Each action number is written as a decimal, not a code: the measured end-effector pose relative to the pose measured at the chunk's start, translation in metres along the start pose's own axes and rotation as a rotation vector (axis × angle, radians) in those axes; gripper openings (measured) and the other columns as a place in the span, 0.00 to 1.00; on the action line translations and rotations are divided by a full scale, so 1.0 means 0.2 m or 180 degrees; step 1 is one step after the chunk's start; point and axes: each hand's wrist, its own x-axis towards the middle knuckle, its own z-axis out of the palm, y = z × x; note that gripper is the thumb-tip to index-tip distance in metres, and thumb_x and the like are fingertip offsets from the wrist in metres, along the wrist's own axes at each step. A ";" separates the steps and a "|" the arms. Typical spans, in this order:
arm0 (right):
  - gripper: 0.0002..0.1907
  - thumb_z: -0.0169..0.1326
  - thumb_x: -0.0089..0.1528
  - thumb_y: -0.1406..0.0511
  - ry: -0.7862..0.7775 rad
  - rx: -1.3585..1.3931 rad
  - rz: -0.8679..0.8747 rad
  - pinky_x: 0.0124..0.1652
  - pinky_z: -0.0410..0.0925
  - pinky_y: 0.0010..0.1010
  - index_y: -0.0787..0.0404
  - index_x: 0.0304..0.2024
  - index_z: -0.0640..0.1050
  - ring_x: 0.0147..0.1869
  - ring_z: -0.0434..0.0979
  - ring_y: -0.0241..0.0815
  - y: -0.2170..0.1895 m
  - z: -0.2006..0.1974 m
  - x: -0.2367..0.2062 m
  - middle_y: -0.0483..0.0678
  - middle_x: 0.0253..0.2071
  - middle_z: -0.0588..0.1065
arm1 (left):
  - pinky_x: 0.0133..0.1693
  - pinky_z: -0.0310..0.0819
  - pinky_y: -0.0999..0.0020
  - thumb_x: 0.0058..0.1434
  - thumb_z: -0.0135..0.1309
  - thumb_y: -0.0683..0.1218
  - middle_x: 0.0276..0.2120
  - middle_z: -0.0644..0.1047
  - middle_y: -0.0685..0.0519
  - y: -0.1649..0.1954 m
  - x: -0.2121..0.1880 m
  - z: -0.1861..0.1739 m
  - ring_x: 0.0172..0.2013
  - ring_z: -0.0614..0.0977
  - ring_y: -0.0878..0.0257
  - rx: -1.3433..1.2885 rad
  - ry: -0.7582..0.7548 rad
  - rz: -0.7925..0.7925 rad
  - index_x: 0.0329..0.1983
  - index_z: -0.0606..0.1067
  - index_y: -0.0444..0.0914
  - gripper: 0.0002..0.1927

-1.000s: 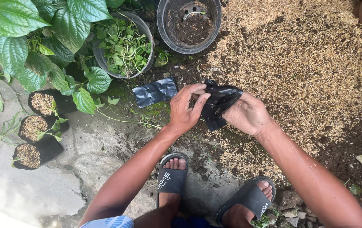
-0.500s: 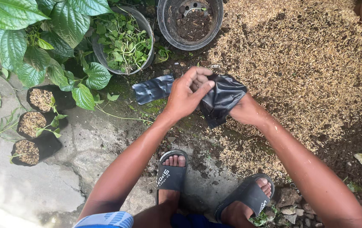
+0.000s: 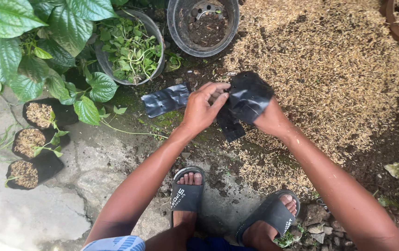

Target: The person kneels over a concrete ground covered with a rice-husk and soil mix and fills black plastic nursery bags with the mix by hand. They then place seedlings into the filled bags, pressing the mix around each plant and setting the finished bags in a row beside the potted plants.

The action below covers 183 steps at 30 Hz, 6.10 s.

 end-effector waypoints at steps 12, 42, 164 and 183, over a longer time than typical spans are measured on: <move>0.16 0.48 0.72 0.72 -0.0162 -0.0256 0.0083 0.59 0.70 0.42 0.64 0.62 0.74 0.59 0.75 0.44 -0.03 -0.06 -0.05 0.57 0.55 0.73 | 0.31 0.75 0.70 0.55 0.62 0.42 0.25 0.78 0.55 -0.17 0.07 0.00 0.24 0.79 0.67 0.0514 0.0273 -0.0861 0.44 0.76 0.36 0.14; 0.20 0.39 0.67 0.58 -0.1836 -0.1942 0.1439 0.58 0.69 0.46 0.50 0.60 0.72 0.58 0.77 0.53 0.32 -0.18 -0.32 0.55 0.53 0.76 | 0.46 0.74 0.54 0.52 0.65 0.57 0.39 0.78 0.46 -0.48 -0.03 0.25 0.46 0.79 0.50 0.2872 -0.0998 -0.0543 0.36 0.80 0.40 0.18; 0.08 0.48 0.63 0.74 -0.1747 -0.2713 0.1272 0.30 0.75 0.37 0.65 0.41 0.79 0.28 0.77 0.46 0.23 0.06 0.04 0.53 0.29 0.75 | 0.32 0.79 0.53 0.64 0.56 0.47 0.22 0.79 0.43 -0.18 -0.01 0.37 0.26 0.84 0.49 0.1861 -0.1013 -0.0448 0.49 0.72 0.34 0.15; 0.08 0.53 0.64 0.63 -0.2151 -0.2400 0.1071 0.37 0.72 0.37 0.53 0.42 0.82 0.35 0.76 0.41 0.18 0.01 0.13 0.45 0.33 0.75 | 0.30 0.78 0.57 0.52 0.54 0.37 0.24 0.79 0.46 -0.32 0.00 0.34 0.27 0.83 0.53 0.2686 -0.1911 0.1432 0.24 0.81 0.41 0.08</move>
